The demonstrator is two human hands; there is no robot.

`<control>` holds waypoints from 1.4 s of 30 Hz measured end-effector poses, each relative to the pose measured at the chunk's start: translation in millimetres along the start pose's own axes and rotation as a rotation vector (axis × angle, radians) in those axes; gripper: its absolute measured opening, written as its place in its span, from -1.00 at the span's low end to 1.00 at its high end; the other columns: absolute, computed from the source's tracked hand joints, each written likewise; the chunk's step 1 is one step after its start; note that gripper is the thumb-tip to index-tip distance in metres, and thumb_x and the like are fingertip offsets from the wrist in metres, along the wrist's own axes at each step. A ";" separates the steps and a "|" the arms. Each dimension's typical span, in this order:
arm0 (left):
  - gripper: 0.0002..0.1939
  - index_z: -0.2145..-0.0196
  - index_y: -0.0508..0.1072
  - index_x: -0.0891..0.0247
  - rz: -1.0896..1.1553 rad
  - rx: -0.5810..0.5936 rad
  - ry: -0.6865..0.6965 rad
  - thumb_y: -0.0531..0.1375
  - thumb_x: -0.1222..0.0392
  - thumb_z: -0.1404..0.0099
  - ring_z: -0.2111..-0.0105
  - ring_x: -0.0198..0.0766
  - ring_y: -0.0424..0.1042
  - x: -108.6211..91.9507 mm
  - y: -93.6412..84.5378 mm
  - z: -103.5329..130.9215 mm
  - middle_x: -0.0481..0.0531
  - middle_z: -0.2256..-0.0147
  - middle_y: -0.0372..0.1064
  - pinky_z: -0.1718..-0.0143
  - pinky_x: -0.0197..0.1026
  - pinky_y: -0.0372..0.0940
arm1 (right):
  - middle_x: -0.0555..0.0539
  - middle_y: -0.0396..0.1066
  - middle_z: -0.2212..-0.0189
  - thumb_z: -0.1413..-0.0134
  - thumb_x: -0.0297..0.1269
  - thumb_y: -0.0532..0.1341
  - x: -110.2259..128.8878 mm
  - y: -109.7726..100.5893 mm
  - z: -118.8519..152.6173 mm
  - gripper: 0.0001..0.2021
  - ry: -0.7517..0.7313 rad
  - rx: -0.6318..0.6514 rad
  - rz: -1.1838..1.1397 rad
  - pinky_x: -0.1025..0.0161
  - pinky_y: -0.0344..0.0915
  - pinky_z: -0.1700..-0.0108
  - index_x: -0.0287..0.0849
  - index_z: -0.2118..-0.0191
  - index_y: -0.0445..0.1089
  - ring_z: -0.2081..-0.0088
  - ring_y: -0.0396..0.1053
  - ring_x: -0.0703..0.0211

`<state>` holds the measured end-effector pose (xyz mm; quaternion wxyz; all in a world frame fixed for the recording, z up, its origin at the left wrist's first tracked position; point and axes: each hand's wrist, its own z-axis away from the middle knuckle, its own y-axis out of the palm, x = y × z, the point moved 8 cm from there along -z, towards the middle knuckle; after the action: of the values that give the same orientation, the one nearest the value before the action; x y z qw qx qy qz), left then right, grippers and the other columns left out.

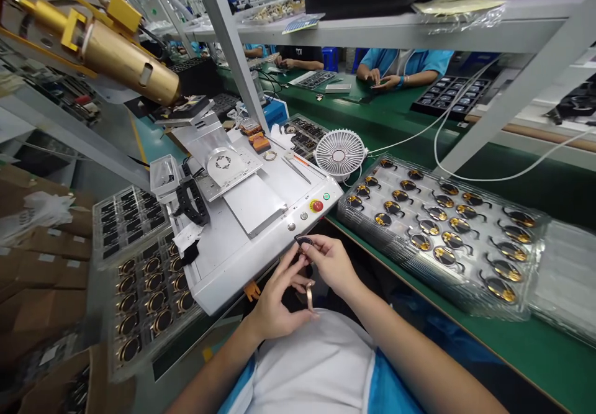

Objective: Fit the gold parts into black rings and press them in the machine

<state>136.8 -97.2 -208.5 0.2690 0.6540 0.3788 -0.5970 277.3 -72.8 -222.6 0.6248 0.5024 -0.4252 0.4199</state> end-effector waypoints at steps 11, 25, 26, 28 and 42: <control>-0.11 -0.30 0.37 0.10 -0.111 0.047 0.043 0.50 0.34 -0.02 0.12 0.07 0.63 -4.7 -5.6 -2.0 0.36 -0.38 0.15 0.02 0.08 0.49 | -0.10 0.55 0.48 0.24 -0.02 0.59 3.3 -6.6 5.2 -0.57 0.127 0.123 -0.030 0.19 0.52 0.38 -0.22 0.32 0.58 0.51 0.50 0.15; -0.54 0.02 0.61 0.14 0.554 -0.231 0.023 0.52 0.13 -0.11 0.03 -0.11 0.59 17.5 -28.3 -12.4 0.15 0.01 0.61 -0.11 -0.06 0.42 | -0.02 0.48 0.49 0.28 -0.05 0.59 -4.8 7.2 22.3 -0.59 0.299 0.168 -0.140 0.32 0.35 0.36 -0.23 0.50 0.46 0.46 0.37 0.29; -0.54 0.03 0.61 0.12 0.580 -0.228 0.023 0.53 0.14 -0.10 0.04 -0.14 0.60 20.0 -27.1 -13.3 0.13 -0.01 0.61 -0.10 -0.10 0.43 | -0.02 0.49 0.48 0.31 -0.05 0.60 -6.8 11.1 25.3 -0.58 0.335 0.176 -0.165 0.29 0.38 0.32 -0.23 0.51 0.45 0.45 0.39 0.28; -0.52 0.02 0.62 0.10 0.607 -0.206 0.012 0.53 0.15 -0.08 0.06 -0.17 0.61 25.3 -22.6 -13.5 0.12 -0.03 0.60 -0.05 -0.14 0.47 | 0.00 0.46 0.52 0.37 -0.09 0.61 -9.2 17.6 30.3 -0.55 0.382 0.155 -0.220 0.26 0.40 0.32 -0.22 0.53 0.38 0.47 0.41 0.26; -0.43 0.02 0.64 -0.01 0.478 -0.222 0.049 0.58 0.16 0.03 0.04 -0.01 0.64 41.5 -23.2 -3.4 0.12 -0.02 0.60 0.01 -0.02 0.56 | 0.16 0.24 0.61 0.25 -0.35 0.39 11.1 27.2 35.2 -0.66 0.159 0.005 -0.030 0.37 0.05 0.51 -0.11 0.48 0.14 0.56 0.14 0.36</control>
<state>119.9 -74.0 -246.6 0.4631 0.7057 0.2834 -0.4553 250.7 -102.5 -200.0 0.6615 0.4756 -0.3656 0.4501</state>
